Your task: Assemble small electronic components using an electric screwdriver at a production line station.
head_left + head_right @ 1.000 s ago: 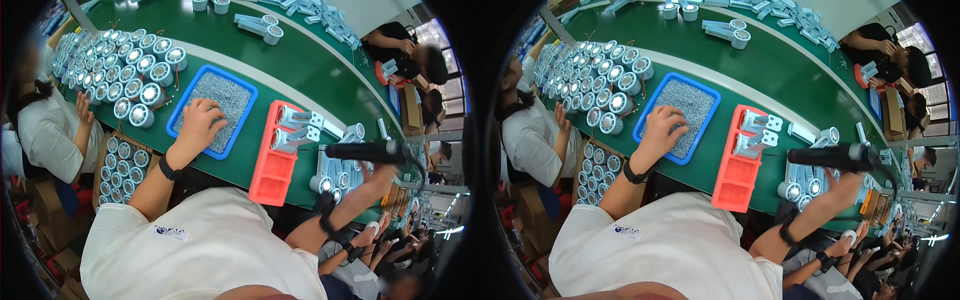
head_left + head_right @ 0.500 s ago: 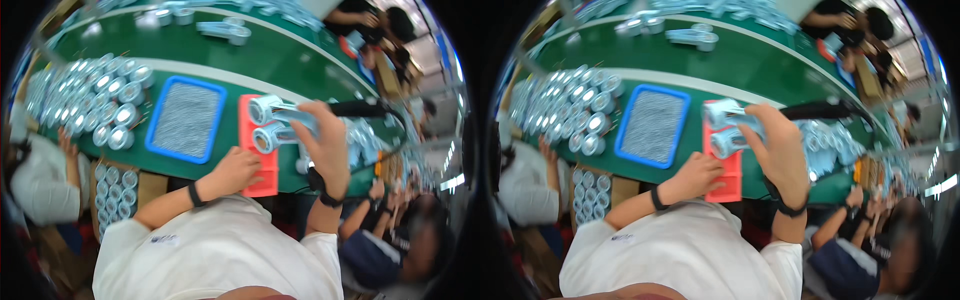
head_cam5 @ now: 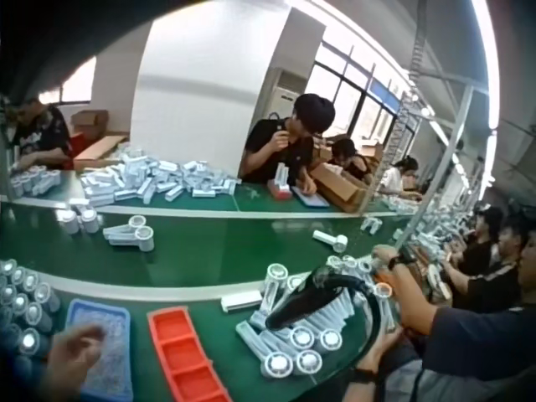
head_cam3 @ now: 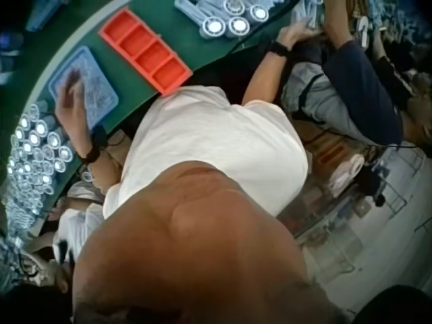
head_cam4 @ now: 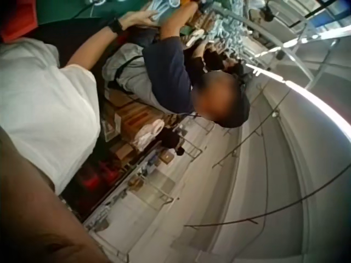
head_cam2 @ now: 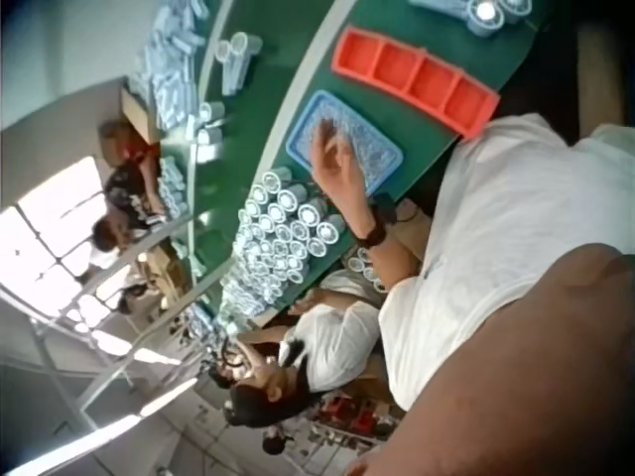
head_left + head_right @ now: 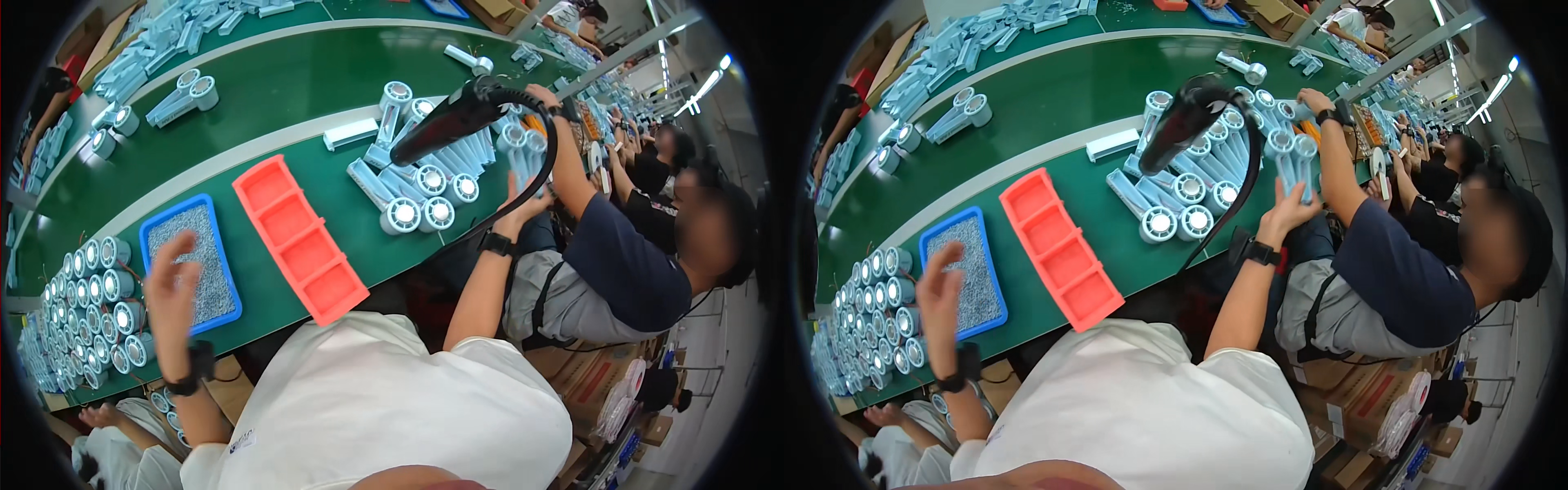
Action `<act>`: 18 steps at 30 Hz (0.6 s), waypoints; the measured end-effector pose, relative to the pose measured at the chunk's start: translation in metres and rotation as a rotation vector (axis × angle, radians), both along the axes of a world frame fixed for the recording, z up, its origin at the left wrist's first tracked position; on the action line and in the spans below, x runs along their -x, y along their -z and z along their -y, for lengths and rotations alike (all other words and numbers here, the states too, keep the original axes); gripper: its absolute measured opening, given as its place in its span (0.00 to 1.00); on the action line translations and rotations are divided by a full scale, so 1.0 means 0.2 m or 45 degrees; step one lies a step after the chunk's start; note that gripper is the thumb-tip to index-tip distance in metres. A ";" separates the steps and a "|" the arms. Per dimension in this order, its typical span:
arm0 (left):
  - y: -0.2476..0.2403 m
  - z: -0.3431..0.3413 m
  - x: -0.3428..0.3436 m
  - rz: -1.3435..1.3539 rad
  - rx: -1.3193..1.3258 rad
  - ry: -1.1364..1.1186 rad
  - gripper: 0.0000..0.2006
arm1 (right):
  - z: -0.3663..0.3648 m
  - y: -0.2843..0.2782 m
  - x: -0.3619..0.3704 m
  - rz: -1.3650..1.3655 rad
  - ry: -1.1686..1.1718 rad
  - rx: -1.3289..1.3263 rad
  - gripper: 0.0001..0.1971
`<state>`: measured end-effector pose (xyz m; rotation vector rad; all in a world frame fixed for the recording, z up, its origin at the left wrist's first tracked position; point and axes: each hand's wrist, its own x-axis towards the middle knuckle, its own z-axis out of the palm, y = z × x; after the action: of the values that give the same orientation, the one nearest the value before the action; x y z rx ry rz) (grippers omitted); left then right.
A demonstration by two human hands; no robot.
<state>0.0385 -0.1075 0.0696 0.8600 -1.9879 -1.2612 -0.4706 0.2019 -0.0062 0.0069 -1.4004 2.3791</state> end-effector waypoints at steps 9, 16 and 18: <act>0.05 1.48 -0.41 0.843 0.396 -0.507 0.35 | -0.23 -0.13 -0.26 0.244 -0.402 -0.807 0.24; 0.06 1.90 -0.30 1.363 0.482 -0.578 0.45 | -0.31 -0.40 -0.87 -0.082 -1.317 -1.055 0.27; 0.03 1.87 -0.07 1.347 0.295 -0.712 0.46 | -0.08 -0.46 -0.94 -0.470 -2.104 -0.661 0.24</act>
<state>0.0531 -0.4813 0.0638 2.0454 -2.2614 -0.2025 -0.2832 0.2176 0.0850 2.3686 -2.0800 2.4464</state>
